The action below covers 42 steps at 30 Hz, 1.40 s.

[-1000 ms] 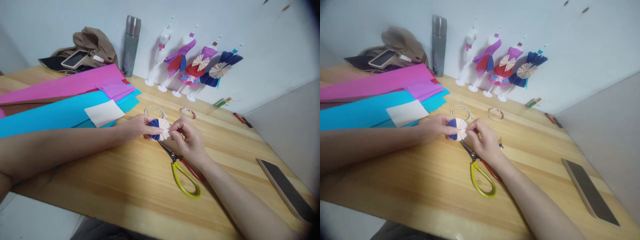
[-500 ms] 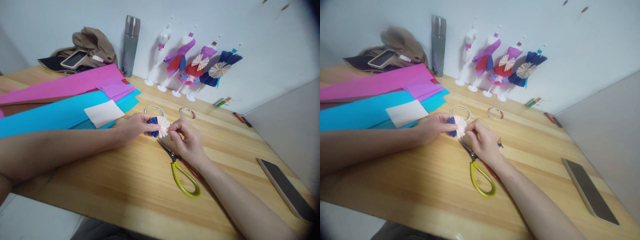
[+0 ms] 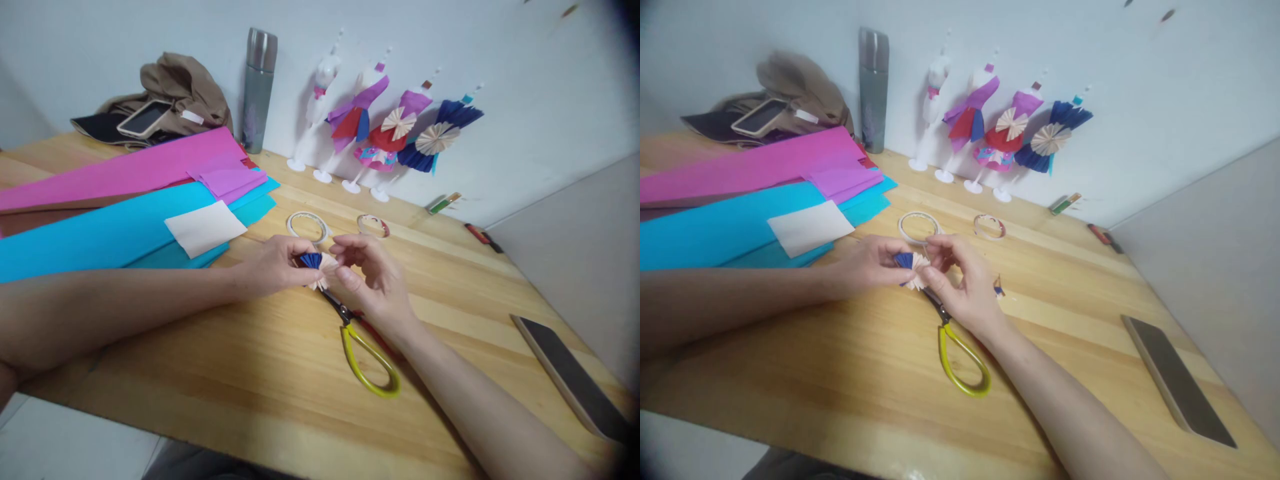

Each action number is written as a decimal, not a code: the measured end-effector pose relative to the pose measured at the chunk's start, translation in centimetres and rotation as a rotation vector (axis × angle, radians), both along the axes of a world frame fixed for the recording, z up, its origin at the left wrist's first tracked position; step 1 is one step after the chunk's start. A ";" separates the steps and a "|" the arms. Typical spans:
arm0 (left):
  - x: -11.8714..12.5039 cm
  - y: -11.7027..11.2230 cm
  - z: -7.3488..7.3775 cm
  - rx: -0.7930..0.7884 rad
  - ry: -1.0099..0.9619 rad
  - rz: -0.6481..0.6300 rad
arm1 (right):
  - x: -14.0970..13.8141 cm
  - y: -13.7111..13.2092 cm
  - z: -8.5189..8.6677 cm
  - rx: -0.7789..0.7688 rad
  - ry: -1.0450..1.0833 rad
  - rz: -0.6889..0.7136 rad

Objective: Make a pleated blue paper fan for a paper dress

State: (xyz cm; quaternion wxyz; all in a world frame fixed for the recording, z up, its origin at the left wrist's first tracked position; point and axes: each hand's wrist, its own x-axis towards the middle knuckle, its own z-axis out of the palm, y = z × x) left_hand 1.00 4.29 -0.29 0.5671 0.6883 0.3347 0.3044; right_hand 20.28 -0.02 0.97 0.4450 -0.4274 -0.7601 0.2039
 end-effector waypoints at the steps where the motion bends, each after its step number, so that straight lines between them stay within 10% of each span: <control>1: 0.0 -0.1 0.0 0.041 0.020 -0.004 | -0.1 -0.1 0.1 -0.008 -0.011 0.007; 7: -0.2 0.0 -0.3 0.238 0.096 0.002 | -0.7 -0.2 0.2 -0.063 -0.130 -0.035; 23: -0.2 0.9 -0.3 -0.093 -0.120 -0.102 | -0.7 0.6 -1.0 -0.328 0.318 -0.096; 42: -0.2 1.0 -0.7 0.005 -0.047 -0.092 | -1.0 0.2 -1.8 -0.479 0.343 -0.038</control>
